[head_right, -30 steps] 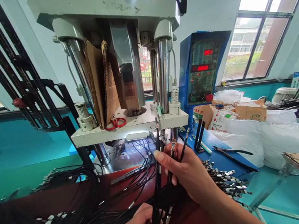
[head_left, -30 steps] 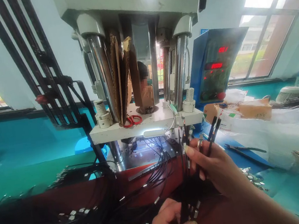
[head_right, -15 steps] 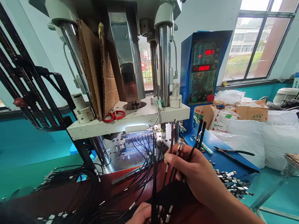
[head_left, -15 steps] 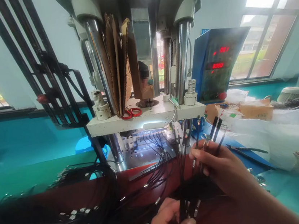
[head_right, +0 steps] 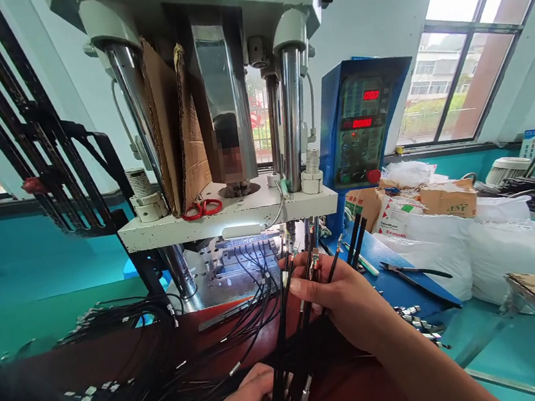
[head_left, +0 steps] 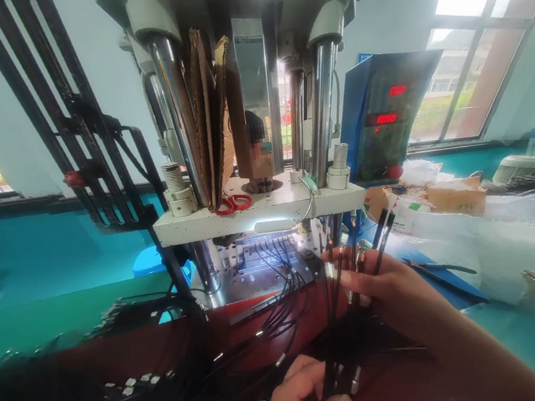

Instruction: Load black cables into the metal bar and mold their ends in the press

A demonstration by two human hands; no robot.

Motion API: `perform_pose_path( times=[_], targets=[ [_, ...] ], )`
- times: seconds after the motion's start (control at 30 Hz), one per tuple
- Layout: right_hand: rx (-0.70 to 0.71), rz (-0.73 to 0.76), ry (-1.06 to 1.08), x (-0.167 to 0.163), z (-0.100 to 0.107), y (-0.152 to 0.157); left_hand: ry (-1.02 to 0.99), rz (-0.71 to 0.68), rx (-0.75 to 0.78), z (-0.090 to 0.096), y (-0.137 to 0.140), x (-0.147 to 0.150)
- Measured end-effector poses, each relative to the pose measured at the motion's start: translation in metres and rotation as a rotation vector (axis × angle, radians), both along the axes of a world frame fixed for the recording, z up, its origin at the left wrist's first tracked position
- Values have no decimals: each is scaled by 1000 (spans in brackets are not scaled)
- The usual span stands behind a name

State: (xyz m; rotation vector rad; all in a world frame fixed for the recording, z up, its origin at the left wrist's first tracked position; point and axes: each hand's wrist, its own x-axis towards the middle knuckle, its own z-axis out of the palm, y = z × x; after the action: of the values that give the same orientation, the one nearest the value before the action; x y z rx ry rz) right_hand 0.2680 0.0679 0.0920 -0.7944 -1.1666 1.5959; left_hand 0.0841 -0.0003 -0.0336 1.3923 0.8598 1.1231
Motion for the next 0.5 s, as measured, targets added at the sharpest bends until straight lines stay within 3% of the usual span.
perform_pose_path(
  times=[0.13, 0.3, 0.5],
  targets=[
    [18, 51, -12, 0, 2, 0, 9, -16, -4, 1, 0, -1],
    [61, 148, -201, 2, 2, -1, -66, 40, 15, -1, -1, -2],
    [24, 50, -100, -1, -4, 3, -86, 35, 4, -2, 0, -1]
  ],
)
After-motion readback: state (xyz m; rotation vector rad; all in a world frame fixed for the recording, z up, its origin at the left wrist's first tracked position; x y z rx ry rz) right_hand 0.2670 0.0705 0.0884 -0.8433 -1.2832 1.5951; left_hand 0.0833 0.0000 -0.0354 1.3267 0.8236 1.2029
